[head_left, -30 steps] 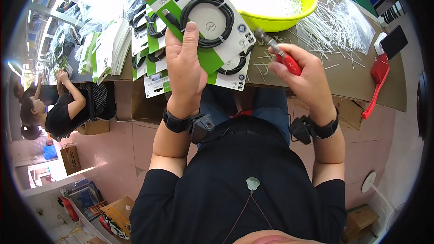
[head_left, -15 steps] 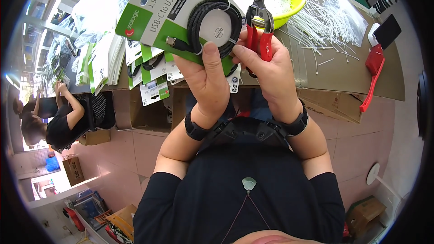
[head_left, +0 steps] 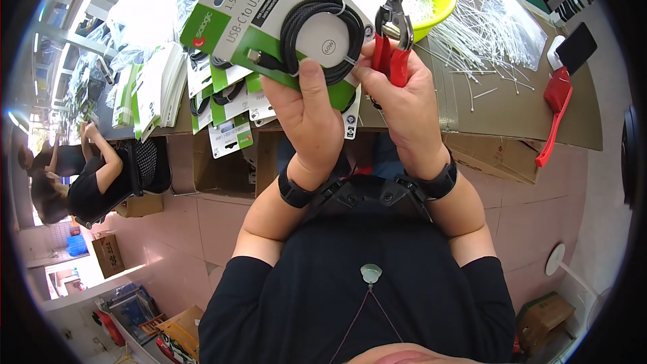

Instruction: The person uses shears to snip plastic ties from cable packages, turns them over to trim the back, and places the finished items into a cardboard box.

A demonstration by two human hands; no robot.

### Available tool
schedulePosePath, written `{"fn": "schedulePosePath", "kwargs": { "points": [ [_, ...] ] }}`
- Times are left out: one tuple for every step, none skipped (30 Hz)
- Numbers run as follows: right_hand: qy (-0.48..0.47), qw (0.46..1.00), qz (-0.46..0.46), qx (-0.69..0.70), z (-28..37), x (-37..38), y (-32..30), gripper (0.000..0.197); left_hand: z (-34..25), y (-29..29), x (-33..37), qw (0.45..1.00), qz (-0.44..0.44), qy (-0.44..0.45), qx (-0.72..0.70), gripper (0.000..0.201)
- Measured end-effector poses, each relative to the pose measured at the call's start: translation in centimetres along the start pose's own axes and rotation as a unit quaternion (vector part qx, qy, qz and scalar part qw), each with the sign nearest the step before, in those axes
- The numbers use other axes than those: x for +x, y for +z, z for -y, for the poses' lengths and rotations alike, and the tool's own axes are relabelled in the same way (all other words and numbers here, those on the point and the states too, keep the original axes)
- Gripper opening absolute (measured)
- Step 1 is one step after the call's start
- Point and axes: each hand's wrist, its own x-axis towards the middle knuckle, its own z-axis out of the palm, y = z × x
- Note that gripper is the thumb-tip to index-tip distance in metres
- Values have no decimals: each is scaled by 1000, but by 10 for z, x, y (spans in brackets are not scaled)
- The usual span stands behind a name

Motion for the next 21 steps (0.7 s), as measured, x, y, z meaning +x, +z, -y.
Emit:
{"fn": "schedulePosePath", "kwargs": {
  "points": [
    [-8, 1000, -9, -29, 0, 0, 2, 23, 2, -1, 0, 1000, 0, 1, 0, 37],
    [-9, 1000, -9, -28, -2, 0, 3, 23, 6, -4, 1, 999, -16, 12, 36, 36],
    [-14, 1000, -12, -8, -4, 1, 5, 23, 8, -5, 3, 997, -33, 23, 71, 36],
    [-19, 1000, -15, 12, -6, 1, 7, 22, 11, -6, 4, 992, -50, 34, 107, 36],
    [-24, 999, -17, 32, -7, 1, 8, 22, 11, -7, 5, 992, -49, 35, 108, 36],
    [-24, 999, -17, 33, -8, 0, 8, 22, 9, -5, 8, 993, -84, 1, 84, 35],
    [-17, 1000, -12, 8, -9, -3, 8, 21, 7, -3, 11, 991, -118, -32, 60, 34],
    [-11, 1000, -8, -17, -9, -5, 8, 21, 6, -2, 13, 986, -152, -65, 36, 34],
    [-4, 999, -3, -42, -10, -7, 7, 21, 6, -5, 17, 986, -152, -65, 37, 34],
    [-4, 999, -3, -41, -12, -7, 7, 21, 3, -11, 23, 985, -150, -85, -14, 35],
    [1, 999, 5, -50, -13, -8, 6, 20, 1, -17, 29, 981, -147, -105, -65, 36],
    [5, 998, 12, -59, -14, -8, 6, 20, 0, -20, 32, 975, -143, -124, -116, 37],
    [9, 998, 19, -67, -13, -8, 6, 20, 0, -20, 31, 975, -143, -124, -116, 37],
    [9, 998, 19, -67, -12, -6, 5, 20, 0, -20, 30, 980, -134, -107, -98, 37],
    [-22, 996, 5, -87, -7, -4, 5, 20, -1, -20, 28, 985, -124, -91, -81, 37],
    [-52, 993, -8, -109, -2, -1, 4, 21, -1, -19, 26, 988, -116, -74, -64, 37],
    [-83, 988, -21, -131, 1, 0, 4, 21, 0, -18, 25, 988, -116, -74, -65, 37],
    [-82, 988, -22, -132, 1, 0, 3, 21, 0, -16, 24, 993, -106, -33, -45, 38],
    [-110, 982, -40, -150, 0, -1, 3, 22, 1, -15, 23, 995, -95, 9, -25, 38],
    [-138, 974, -59, -168, -1, -2, 3, 24, 1, -13, 22, 995, -84, 50, -6, 38],
    [-165, 966, -77, -185, -2, -3, 3, 25, 2, -14, 20, 995, -84, 50, -6, 38]
  ]
}}
